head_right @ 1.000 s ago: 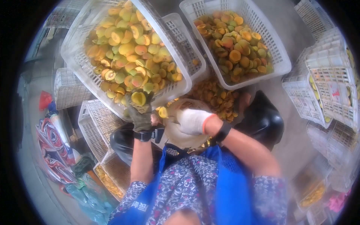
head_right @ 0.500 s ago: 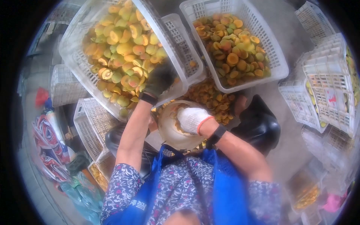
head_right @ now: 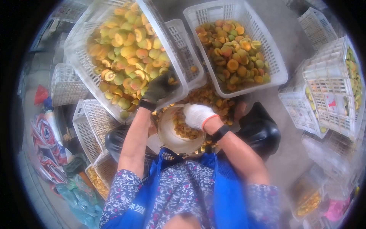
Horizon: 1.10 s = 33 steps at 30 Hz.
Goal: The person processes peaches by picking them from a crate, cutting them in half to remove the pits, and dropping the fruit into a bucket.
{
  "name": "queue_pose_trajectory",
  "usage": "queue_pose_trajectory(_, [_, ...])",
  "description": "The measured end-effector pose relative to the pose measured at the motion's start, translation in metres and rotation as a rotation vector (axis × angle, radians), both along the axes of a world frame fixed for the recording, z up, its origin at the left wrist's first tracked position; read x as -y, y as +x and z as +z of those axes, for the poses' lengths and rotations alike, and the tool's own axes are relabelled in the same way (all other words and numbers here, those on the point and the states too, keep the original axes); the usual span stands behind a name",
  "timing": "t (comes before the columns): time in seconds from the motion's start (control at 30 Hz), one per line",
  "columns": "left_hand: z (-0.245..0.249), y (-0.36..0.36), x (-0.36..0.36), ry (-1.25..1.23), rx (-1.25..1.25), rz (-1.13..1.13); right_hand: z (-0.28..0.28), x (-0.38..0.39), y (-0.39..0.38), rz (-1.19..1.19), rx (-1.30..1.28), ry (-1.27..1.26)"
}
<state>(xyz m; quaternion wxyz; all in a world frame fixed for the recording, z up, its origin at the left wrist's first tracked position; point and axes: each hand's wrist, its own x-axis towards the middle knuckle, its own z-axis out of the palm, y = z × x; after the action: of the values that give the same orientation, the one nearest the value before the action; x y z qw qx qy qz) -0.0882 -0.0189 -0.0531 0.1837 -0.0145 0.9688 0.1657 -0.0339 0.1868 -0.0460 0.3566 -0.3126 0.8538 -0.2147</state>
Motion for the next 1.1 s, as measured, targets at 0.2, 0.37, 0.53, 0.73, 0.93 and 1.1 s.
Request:
queue_pose_trajectory(0.2, [0.073,0.033,0.016,0.518,0.254,-0.135,-0.003,-0.022,-0.015,-0.123,-0.135,-0.096])
queue_pose_trajectory(0.37, [0.059,0.047,0.037,0.361,0.126,-0.333,0.003,-0.027,-0.012,-0.15,-0.187,-0.055])
queue_pose_trajectory(0.53, [0.007,-0.002,0.002,0.37,-0.295,0.012,-0.004,-0.024,-0.012,-0.095,-0.191,-0.029])
queue_pose_trajectory(0.73, [-0.006,-0.008,0.003,0.272,-0.225,-0.014,0.034,-0.035,-0.023,-0.045,-0.147,-0.135])
queue_pose_trajectory(0.93, [0.048,0.043,0.019,1.626,0.079,0.38,0.031,-0.024,-0.023,-0.047,-0.488,-0.546])
queue_pose_trajectory(1.1, [0.068,0.064,-0.01,1.695,-0.029,0.395,0.033,-0.002,-0.016,-0.022,-0.849,-0.561])
